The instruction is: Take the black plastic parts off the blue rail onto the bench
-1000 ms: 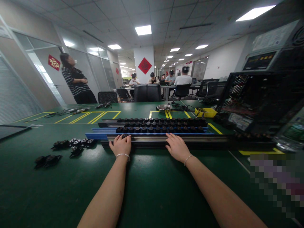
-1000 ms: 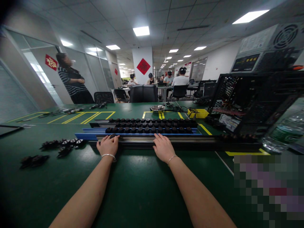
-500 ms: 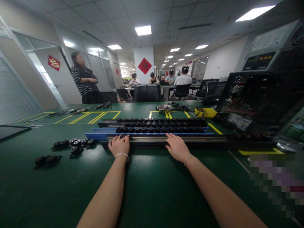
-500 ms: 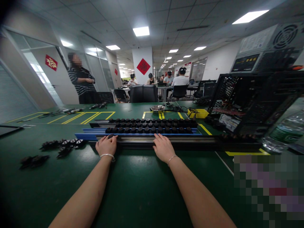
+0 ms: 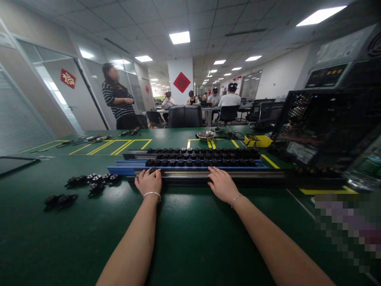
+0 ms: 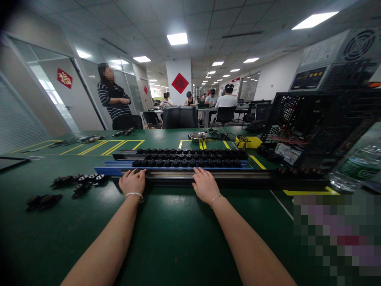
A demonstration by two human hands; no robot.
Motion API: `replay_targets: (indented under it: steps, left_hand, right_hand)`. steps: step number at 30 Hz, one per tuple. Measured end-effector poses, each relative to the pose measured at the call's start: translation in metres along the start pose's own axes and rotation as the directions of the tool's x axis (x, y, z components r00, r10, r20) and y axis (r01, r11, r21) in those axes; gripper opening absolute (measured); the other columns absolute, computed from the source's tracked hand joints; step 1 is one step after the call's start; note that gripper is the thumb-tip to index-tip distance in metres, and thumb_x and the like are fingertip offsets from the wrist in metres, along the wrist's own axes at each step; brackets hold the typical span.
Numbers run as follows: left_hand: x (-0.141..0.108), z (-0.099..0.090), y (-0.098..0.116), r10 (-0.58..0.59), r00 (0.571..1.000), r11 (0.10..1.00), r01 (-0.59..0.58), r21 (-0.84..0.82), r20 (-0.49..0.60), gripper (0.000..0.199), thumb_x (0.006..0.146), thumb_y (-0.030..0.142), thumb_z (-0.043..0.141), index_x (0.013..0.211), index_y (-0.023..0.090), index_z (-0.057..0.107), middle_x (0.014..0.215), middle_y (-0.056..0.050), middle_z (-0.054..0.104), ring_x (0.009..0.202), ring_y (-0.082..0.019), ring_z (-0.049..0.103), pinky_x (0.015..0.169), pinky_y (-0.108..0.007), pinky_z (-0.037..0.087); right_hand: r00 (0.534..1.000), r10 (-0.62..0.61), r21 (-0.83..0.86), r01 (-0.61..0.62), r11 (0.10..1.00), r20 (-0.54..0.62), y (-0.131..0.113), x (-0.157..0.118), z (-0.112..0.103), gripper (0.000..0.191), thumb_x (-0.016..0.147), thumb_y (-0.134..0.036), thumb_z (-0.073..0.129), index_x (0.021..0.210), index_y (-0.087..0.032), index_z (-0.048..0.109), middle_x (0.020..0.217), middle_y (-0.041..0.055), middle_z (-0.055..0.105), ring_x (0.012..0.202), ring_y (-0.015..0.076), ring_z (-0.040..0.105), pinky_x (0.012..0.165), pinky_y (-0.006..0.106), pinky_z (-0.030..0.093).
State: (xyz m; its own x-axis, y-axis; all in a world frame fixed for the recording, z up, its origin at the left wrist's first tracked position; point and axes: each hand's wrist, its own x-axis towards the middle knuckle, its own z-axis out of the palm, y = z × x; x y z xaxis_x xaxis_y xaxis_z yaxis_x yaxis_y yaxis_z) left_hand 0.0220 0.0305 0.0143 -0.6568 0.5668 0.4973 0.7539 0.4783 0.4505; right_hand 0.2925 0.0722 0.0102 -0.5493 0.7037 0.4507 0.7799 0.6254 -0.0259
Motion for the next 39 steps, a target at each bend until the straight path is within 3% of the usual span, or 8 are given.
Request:
replay_targets:
  steps: [8,14,21,39]
  left_hand:
    - [0.002,0.003,-0.005,0.037,0.999,0.999,-0.036,0.022,-0.012,0.037,0.083,0.037,0.034,0.089,0.032,0.071,0.115,0.000,0.062,0.115,-0.022,0.043,0.101,-0.043,0.026]
    - [0.006,0.002,-0.007,-0.015,1.000,1.000,0.015,0.007,-0.015,0.037,0.082,0.040,0.035,0.090,0.032,0.070,0.114,0.001,0.062,0.115,-0.023,0.043,0.100,-0.043,0.028]
    - [0.008,0.003,-0.011,-0.063,0.998,0.998,0.063,-0.003,0.003,0.040,0.082,0.045,0.033,0.089,0.034,0.070,0.124,0.004,0.056,0.125,-0.030,0.032,0.101,-0.052,0.023]
    - [0.014,0.006,-0.018,-0.142,0.990,0.989,0.142,-0.043,0.003,0.040,0.081,0.049,0.033,0.090,0.036,0.070,0.125,0.005,0.054,0.128,-0.034,0.026,0.101,-0.058,0.018]
  right_hand:
    - [1.000,-0.003,0.006,0.003,1.000,-0.009,0.000,0.000,0.000,0.018,0.079,-0.024,0.049,0.093,-0.018,0.059,0.132,0.0094,0.046,0.125,0.0229,0.037,0.100,0.041,0.031]
    - [1.000,-0.001,0.013,0.001,1.000,-0.014,0.001,0.000,0.001,0.017,0.079,-0.024,0.050,0.093,-0.019,0.059,0.132,0.0094,0.047,0.125,0.0225,0.037,0.100,0.042,0.031]
    - [1.000,0.002,-0.006,-0.002,1.000,-0.006,0.000,0.000,0.001,0.018,0.079,-0.025,0.050,0.093,-0.018,0.059,0.132,0.0094,0.046,0.125,0.0233,0.037,0.100,0.041,0.031]
    - [1.000,-0.004,-0.002,0.004,1.000,-0.011,-0.001,0.000,-0.001,0.017,0.079,-0.024,0.051,0.092,-0.017,0.060,0.132,0.0093,0.046,0.124,0.0234,0.038,0.100,0.040,0.032]
